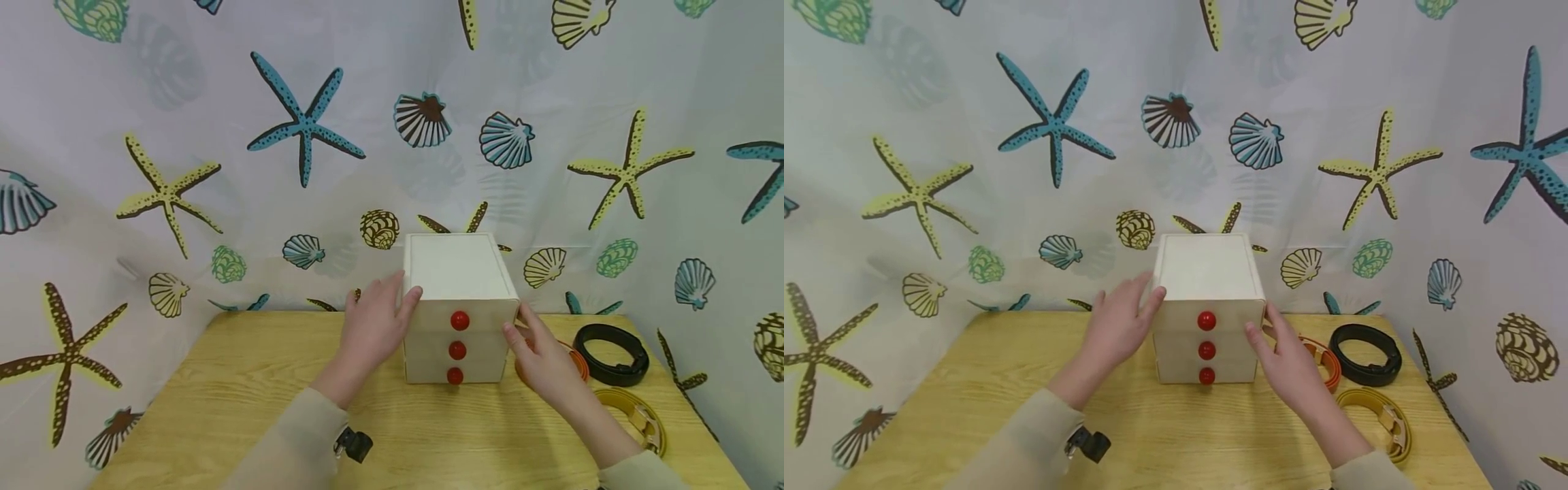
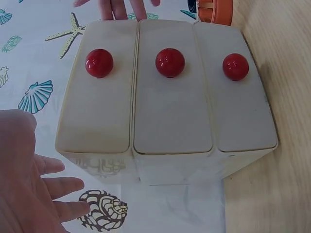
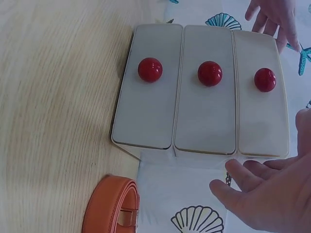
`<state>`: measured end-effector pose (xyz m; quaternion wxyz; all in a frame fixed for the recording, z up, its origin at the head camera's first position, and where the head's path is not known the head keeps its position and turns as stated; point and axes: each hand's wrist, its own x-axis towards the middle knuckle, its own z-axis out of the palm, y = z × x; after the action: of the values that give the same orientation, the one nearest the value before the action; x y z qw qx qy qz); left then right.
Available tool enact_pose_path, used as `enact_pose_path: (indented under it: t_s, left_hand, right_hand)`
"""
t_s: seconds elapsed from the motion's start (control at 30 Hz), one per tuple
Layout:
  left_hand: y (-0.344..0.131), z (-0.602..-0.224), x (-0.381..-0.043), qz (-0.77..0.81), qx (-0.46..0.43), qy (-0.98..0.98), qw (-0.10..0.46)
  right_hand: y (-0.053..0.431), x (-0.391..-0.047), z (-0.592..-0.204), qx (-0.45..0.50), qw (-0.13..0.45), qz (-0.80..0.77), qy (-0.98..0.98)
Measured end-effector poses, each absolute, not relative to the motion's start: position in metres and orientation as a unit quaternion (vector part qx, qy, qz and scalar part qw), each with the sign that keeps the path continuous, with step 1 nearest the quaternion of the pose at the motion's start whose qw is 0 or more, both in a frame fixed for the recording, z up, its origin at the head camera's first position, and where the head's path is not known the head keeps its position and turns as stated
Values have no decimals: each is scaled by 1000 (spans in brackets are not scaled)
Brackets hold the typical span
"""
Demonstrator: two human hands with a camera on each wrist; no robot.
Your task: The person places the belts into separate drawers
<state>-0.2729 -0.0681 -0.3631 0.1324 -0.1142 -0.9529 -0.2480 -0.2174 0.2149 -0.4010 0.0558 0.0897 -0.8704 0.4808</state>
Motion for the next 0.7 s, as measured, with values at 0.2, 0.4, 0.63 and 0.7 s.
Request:
enact_pose_path:
  t_s: [0.2, 0.4, 0.63, 0.7]
  left_hand:
    - [-67, -351, -281, -240, -126, -955, 121]
    - [-65, -341, -296, -236, -132, -957, 108]
    - [-58, -334, -311, -234, -138, -958, 95]
    - [-57, -333, -313, -239, -138, -957, 89]
  right_hand:
    - [216, -210, -399, 58, 63, 475, -876]
    - [213, -199, -394, 3, 81, 463, -882]
    - [205, -190, -390, -10, 74, 491, -868]
    - [202, -190, -390, -6, 64, 512, -856]
